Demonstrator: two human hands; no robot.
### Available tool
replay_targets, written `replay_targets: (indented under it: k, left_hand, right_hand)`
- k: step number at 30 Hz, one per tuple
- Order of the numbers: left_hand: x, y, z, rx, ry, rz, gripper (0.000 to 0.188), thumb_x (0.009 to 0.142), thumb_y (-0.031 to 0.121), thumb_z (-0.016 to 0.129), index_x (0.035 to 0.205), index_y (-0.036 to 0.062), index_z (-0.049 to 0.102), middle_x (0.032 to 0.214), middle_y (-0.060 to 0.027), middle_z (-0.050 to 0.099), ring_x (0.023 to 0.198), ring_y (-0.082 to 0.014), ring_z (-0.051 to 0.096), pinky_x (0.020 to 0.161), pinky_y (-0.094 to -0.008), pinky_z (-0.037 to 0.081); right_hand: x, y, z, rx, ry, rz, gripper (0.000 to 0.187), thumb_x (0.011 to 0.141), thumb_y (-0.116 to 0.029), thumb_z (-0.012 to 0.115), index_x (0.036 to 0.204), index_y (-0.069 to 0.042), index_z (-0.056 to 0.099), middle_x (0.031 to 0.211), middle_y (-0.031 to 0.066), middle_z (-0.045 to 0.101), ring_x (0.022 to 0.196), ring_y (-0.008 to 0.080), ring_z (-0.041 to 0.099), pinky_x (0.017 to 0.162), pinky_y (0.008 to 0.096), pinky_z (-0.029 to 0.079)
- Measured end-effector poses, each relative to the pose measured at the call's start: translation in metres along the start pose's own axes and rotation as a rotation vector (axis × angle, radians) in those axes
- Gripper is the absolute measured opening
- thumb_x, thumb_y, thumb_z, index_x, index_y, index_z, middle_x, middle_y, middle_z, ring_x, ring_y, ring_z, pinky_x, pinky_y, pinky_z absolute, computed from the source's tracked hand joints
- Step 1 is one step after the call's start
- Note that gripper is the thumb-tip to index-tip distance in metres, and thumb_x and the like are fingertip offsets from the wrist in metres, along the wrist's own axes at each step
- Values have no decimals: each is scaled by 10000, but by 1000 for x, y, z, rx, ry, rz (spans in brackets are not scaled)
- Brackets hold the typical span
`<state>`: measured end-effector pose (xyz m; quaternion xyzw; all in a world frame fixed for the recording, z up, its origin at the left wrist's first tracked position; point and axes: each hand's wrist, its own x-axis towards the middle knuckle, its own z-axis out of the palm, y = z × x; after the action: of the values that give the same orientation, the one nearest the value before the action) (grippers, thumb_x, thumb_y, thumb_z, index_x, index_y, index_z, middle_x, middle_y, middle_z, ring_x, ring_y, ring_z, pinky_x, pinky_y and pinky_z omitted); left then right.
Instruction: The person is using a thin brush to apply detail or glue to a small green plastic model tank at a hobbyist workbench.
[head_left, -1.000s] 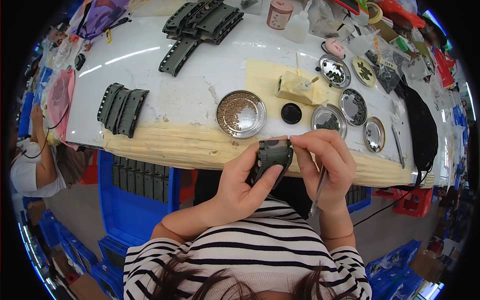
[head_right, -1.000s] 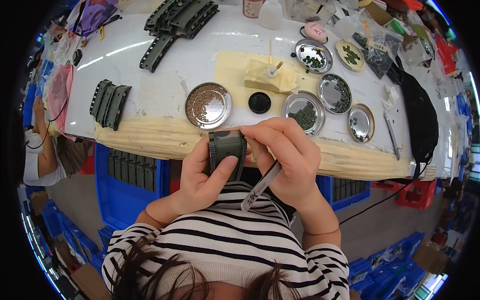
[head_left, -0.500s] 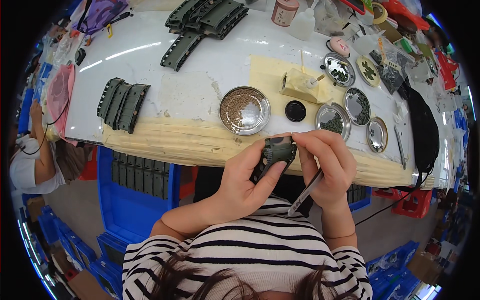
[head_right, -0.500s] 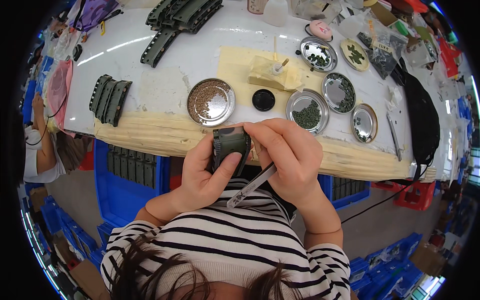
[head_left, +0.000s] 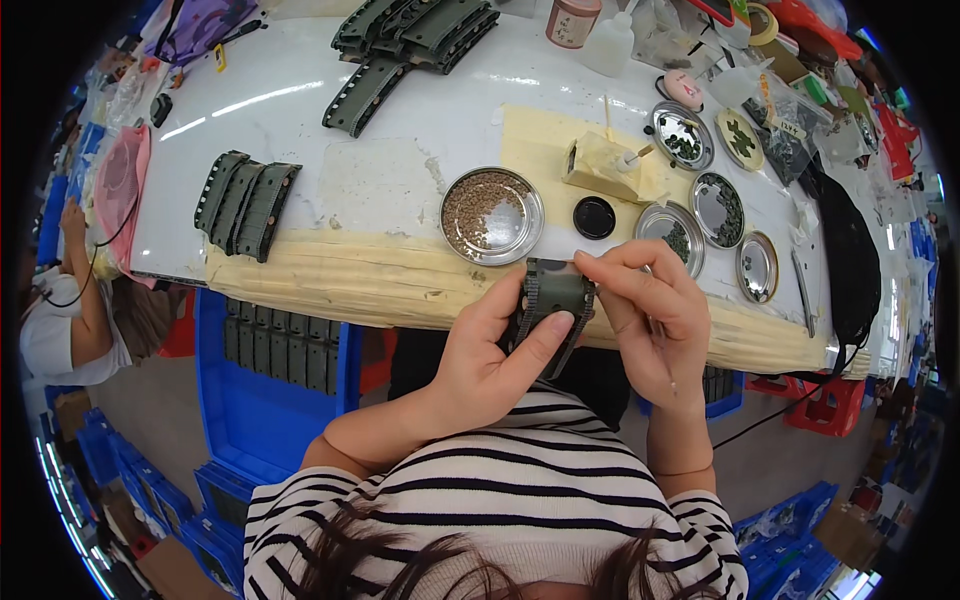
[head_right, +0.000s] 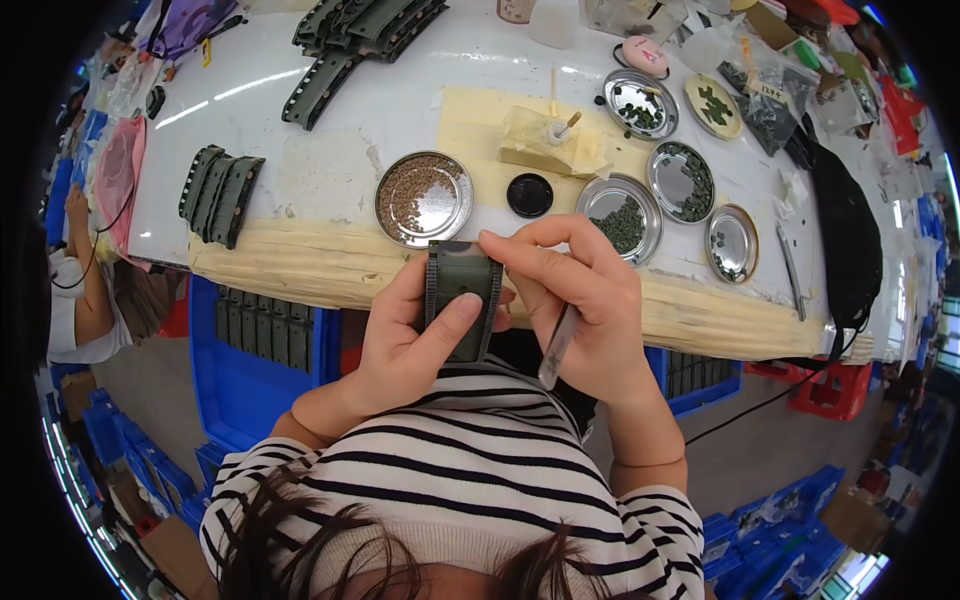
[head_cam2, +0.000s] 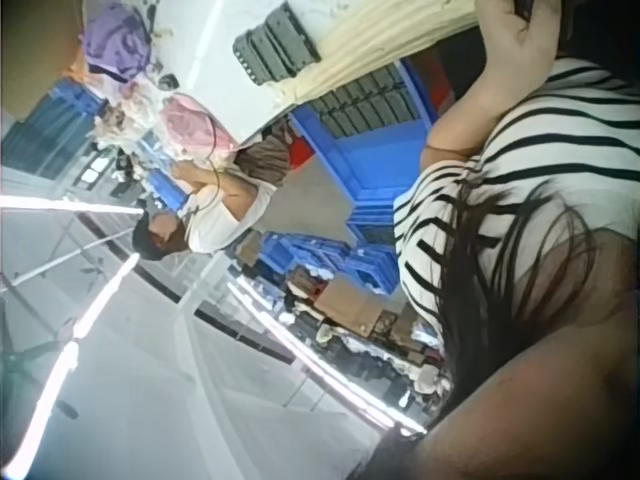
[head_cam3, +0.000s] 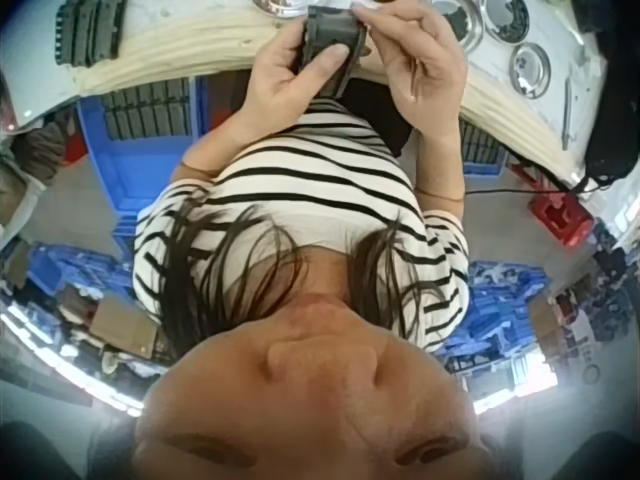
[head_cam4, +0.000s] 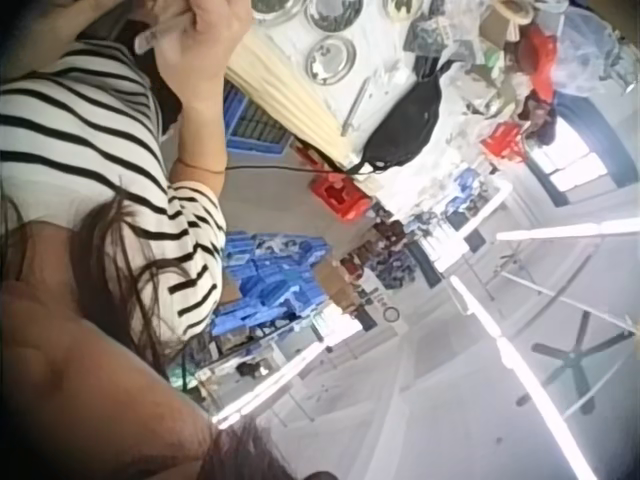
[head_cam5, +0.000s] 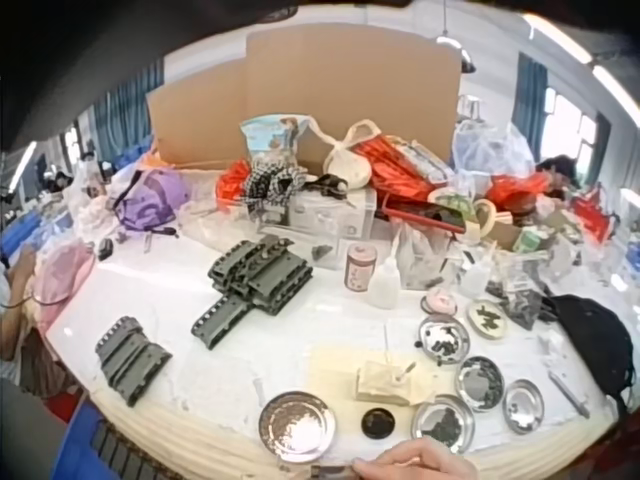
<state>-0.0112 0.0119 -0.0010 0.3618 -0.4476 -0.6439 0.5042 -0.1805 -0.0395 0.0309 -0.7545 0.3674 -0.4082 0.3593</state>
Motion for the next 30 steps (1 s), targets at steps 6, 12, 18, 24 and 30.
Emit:
replay_targets:
  k: [6,12,18,24,30]
  left_hand:
    - [1,5,1,-17,-19,-20,325,967,97,489,1261,-26,430,1080,-134,621,935,-173,635,838,-299,523]
    - [1,7,5,-157,21,-72,294,956,77,516,1229,-24,471,1006,-53,611,872,-89,584,785,-230,479]
    - [0,5,4,-165,21,-63,307,956,70,513,1244,-23,462,1032,-60,608,883,-99,593,786,-236,487]
    - [-1,3,4,-199,37,-58,314,956,67,514,1250,-27,458,1046,-73,608,886,-113,605,788,-246,502]
    - [-1,1,9,-196,49,-47,317,956,61,508,1252,-36,453,1054,-81,614,894,-115,609,798,-249,504]
  right_hand:
    - [4,2,-9,149,-33,94,285,816,120,587,1030,-29,702,858,46,577,727,95,542,604,199,417]
    - [3,7,-11,146,-20,94,255,800,97,624,1001,-37,705,849,35,590,619,56,466,519,181,345]
    - [3,6,-9,14,40,3,222,763,93,670,941,-37,696,831,32,612,533,38,428,458,189,316]
    - [2,4,-4,2,60,-21,192,771,88,668,924,-26,689,806,56,614,604,92,510,486,211,358]
    - [-4,10,-2,96,69,5,174,794,76,651,936,-20,683,803,59,612,614,101,512,503,207,369]
